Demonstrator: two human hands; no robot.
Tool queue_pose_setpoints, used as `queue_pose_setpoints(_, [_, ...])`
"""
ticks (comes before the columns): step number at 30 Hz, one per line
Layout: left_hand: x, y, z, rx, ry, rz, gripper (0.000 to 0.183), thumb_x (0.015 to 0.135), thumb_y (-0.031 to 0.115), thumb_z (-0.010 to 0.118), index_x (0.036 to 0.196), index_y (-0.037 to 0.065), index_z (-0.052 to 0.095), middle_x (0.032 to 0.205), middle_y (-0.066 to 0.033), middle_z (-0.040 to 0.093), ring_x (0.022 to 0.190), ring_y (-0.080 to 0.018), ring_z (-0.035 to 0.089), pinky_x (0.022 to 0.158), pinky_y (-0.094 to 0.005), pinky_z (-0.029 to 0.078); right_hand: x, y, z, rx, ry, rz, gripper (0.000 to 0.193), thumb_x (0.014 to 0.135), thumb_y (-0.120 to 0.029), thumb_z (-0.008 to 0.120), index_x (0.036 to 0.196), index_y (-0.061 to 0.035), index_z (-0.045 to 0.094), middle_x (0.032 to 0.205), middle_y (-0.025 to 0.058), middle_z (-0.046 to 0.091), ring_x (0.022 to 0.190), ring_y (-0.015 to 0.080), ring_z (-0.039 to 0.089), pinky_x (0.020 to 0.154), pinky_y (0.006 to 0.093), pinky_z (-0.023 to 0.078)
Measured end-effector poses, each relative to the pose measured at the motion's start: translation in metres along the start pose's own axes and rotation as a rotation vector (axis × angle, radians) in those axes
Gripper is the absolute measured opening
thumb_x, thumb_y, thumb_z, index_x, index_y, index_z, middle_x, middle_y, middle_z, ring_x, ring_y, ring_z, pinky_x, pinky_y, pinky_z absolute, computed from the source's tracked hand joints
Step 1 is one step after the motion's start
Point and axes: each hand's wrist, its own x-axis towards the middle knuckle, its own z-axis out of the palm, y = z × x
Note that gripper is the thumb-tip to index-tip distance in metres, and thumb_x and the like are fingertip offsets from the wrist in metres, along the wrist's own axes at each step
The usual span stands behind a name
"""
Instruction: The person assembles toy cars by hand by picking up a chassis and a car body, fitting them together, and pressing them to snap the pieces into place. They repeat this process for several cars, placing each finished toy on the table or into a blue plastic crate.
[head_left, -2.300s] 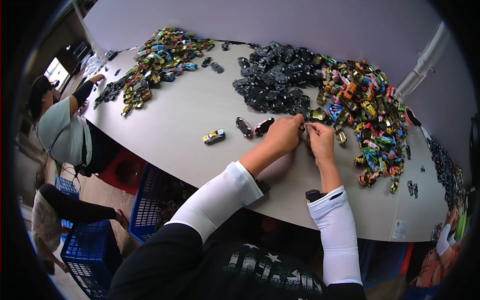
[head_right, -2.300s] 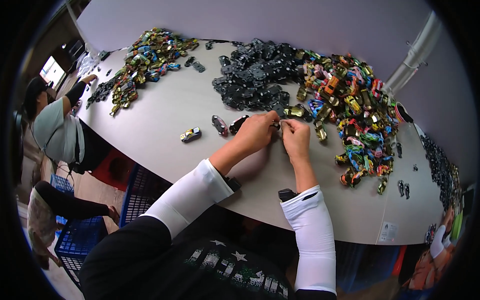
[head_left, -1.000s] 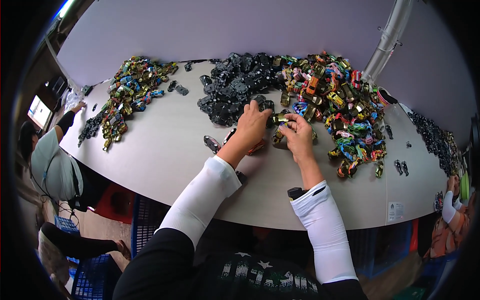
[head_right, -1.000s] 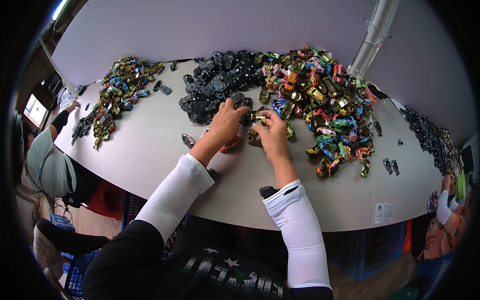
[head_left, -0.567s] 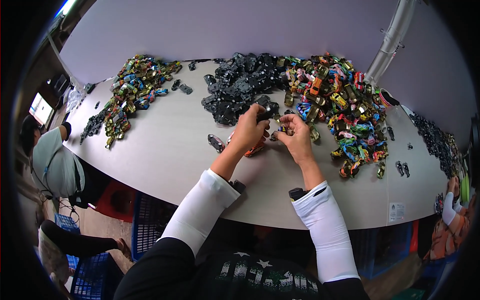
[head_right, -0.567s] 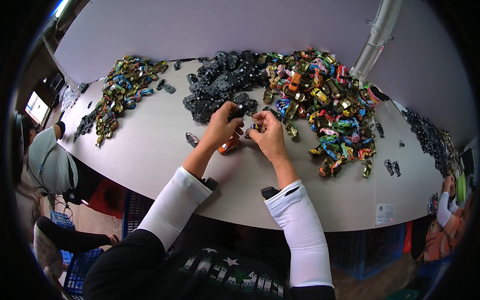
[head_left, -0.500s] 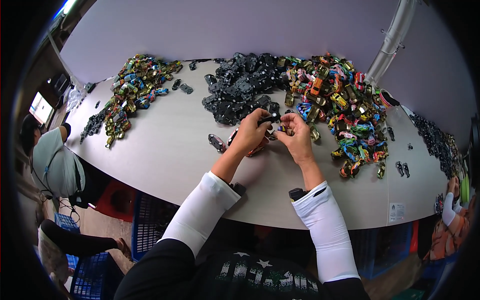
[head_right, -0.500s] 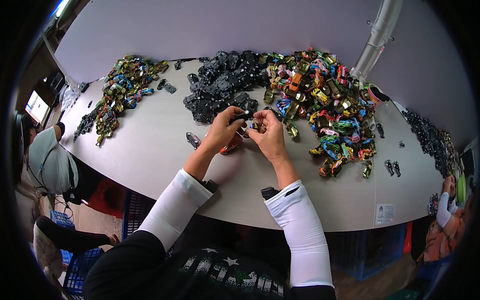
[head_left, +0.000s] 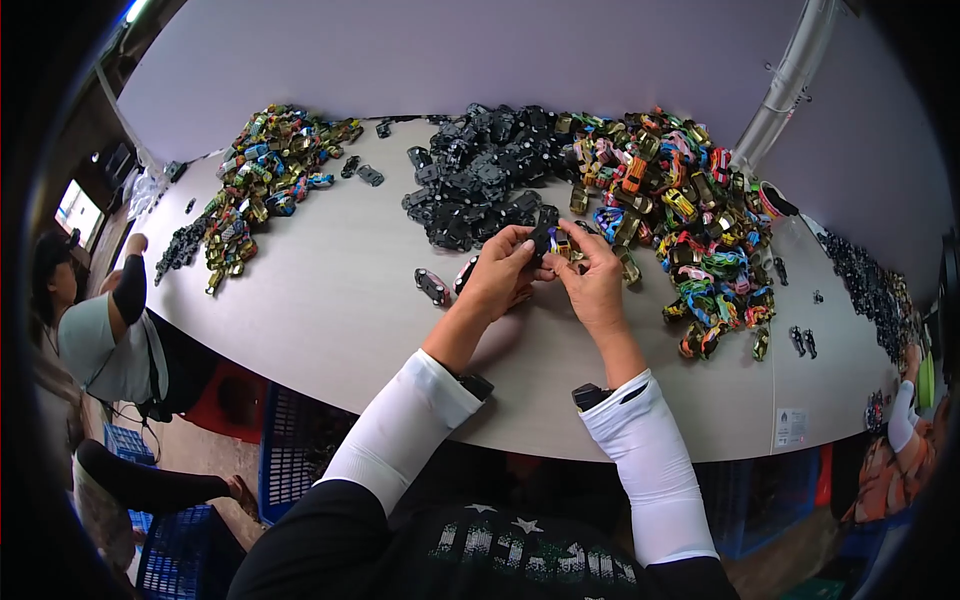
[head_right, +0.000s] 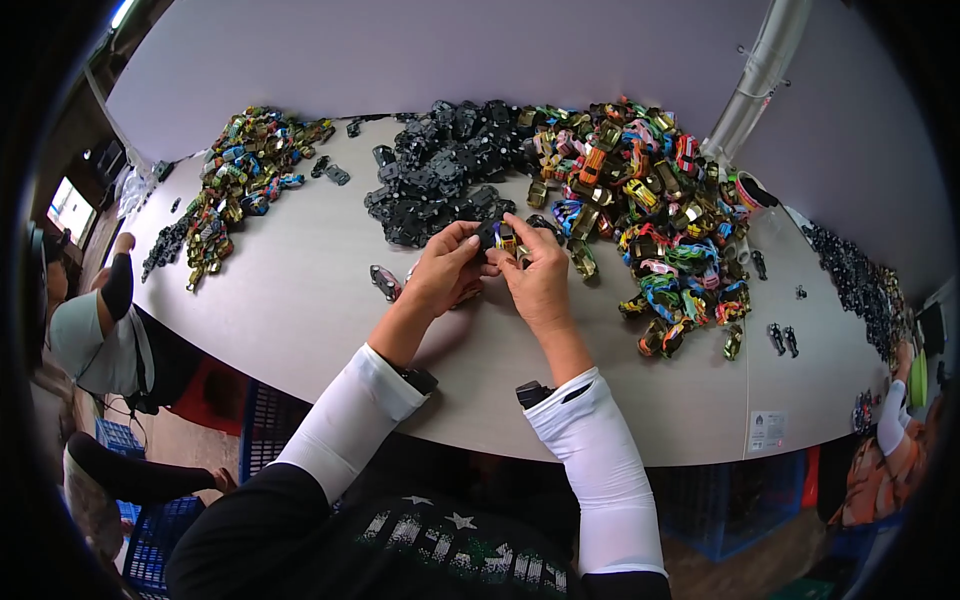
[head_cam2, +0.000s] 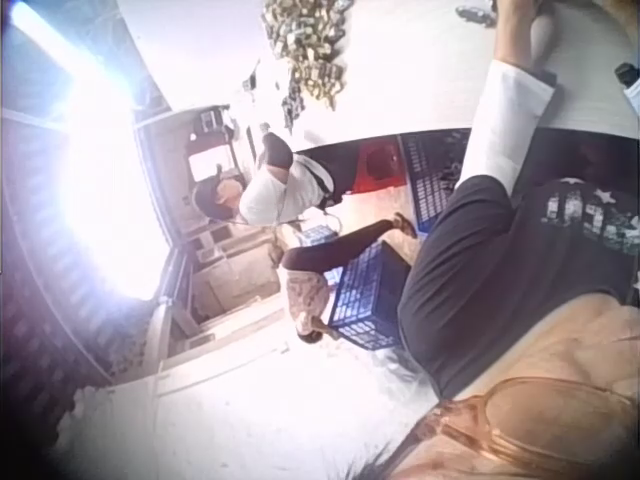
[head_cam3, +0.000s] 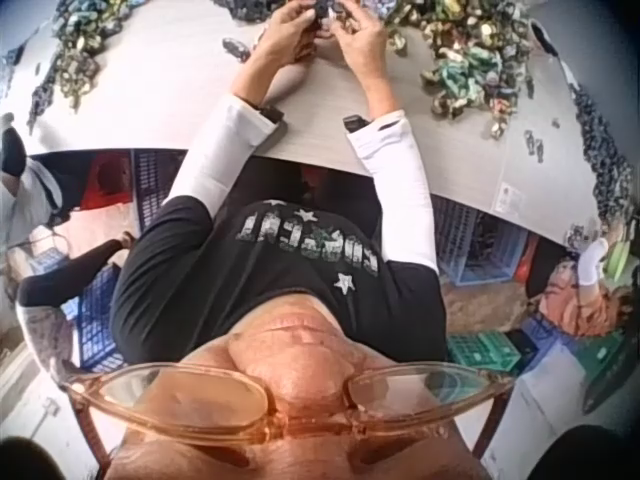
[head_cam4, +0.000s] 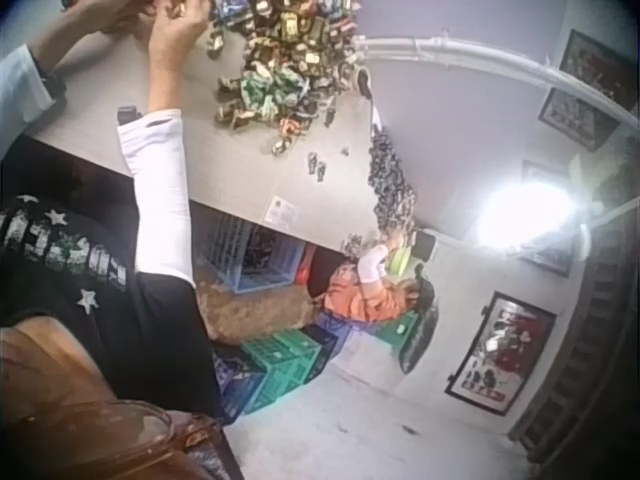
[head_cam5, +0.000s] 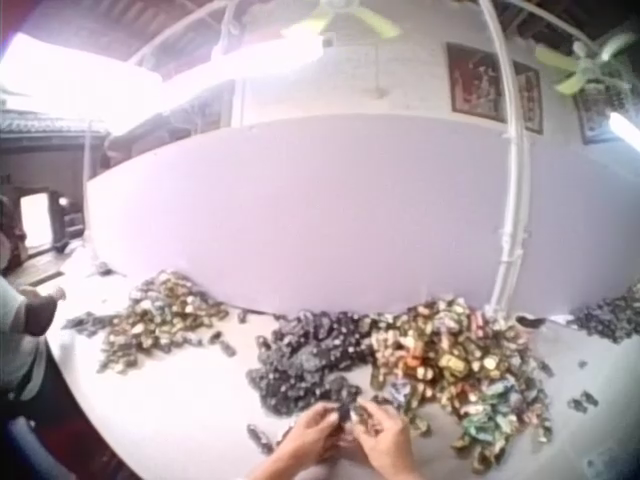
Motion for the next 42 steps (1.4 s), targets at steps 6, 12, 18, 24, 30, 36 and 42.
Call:
queue_pose_setpoints(6, [0.001, 0.002, 0.002, 0.083, 0.105, 0.029, 0.021, 0.101, 0.016, 0.044, 0.118, 0.004, 0.049, 0.088, -0.0089, 0.065, 0.075, -0.0153, 0.067, 0.051, -0.0245, 0.050, 0.001, -0.001, -0.006, 0.153, 0.154, 0.211, 0.031, 0.078, -0.002, 0.071, 0.108, 0.0030, 0.063, 0.089, 0.0062, 0.064, 0.070, 0.0106, 0.059, 0.059, 0.0228, 0.049])
queue_pose_setpoints(12, [0.001, 0.000, -0.007, 0.391, 0.047, 0.187, 0.025, 0.098, 0.011, 0.051, 0.121, 0.004, 0.054, 0.092, -0.0085, 0.066, 0.083, -0.0120, 0.063, 0.059, -0.0238, 0.052, -0.001, -0.006, -0.001, 0.420, 0.022, 0.330, 0.026, 0.081, 0.000, 0.068, 0.105, 0.0052, 0.062, 0.090, 0.0040, 0.065, 0.070, 0.0075, 0.058, 0.059, 0.0217, 0.048])
queue_pose_setpoints(18, [0.003, -0.001, 0.002, 0.213, 0.123, 0.401, 0.029, 0.088, -0.004, 0.056, 0.117, 0.002, 0.057, 0.103, -0.0072, 0.061, 0.094, -0.0111, 0.057, 0.081, -0.0239, 0.051, -0.001, -0.007, -0.007, 0.626, -0.015, 0.584, 0.024, 0.082, 0.002, 0.066, 0.106, 0.0027, 0.064, 0.090, 0.0013, 0.064, 0.074, 0.0059, 0.057, 0.061, 0.0204, 0.046])
queue_pose_setpoints(24, [0.003, -0.005, -0.002, 0.425, 0.188, 0.382, 0.034, 0.078, -0.006, 0.064, 0.112, -0.001, 0.059, 0.101, -0.0088, 0.063, 0.086, -0.0114, 0.060, 0.077, -0.0238, 0.052, -0.004, -0.006, 0.004, 0.572, -0.047, 0.516, 0.027, 0.084, -0.001, 0.066, 0.110, 0.0014, 0.061, 0.082, -0.0005, 0.060, 0.050, -0.0027, 0.037, 0.034, 0.0166, 0.018])
queue_pose_setpoints(30, [0.003, -0.004, -0.002, 0.692, 0.086, 0.306, 0.033, 0.077, 0.001, 0.069, 0.108, -0.004, 0.061, 0.090, -0.0062, 0.067, 0.079, -0.0095, 0.062, 0.070, -0.0245, 0.051, -0.004, 0.003, 0.001, 0.289, -0.142, 0.243, 0.030, 0.082, 0.001, 0.066, 0.112, 0.0042, 0.063, 0.093, 0.0033, 0.066, 0.081, 0.0068, 0.058, 0.067, 0.0220, 0.049])
queue_pose_setpoints(36, [-0.004, 0.007, 0.006, 0.467, 0.210, 0.245, 0.034, 0.080, -0.005, 0.068, 0.112, -0.004, 0.059, 0.085, -0.0100, 0.067, 0.074, -0.0138, 0.066, 0.063, -0.0252, 0.057, -0.003, -0.012, 0.003, 0.057, 0.053, 0.086, 0.029, 0.082, -0.004, 0.067, 0.110, 0.0034, 0.063, 0.094, 0.0090, 0.064, 0.080, 0.0146, 0.061, 0.063, 0.0269, 0.050])
queue_pose_setpoints(42, [0.001, -0.001, 0.003, 0.535, 0.221, 0.407, 0.036, 0.078, -0.002, 0.070, 0.113, -0.003, 0.062, 0.090, -0.0099, 0.069, 0.075, -0.0124, 0.067, 0.065, -0.0246, 0.056, -0.007, -0.010, 0.011, -0.163, 0.037, -0.076, 0.027, 0.082, -0.005, 0.068, 0.107, 0.0057, 0.064, 0.088, 0.0086, 0.062, 0.071, 0.0136, 0.058, 0.055, 0.0251, 0.047])
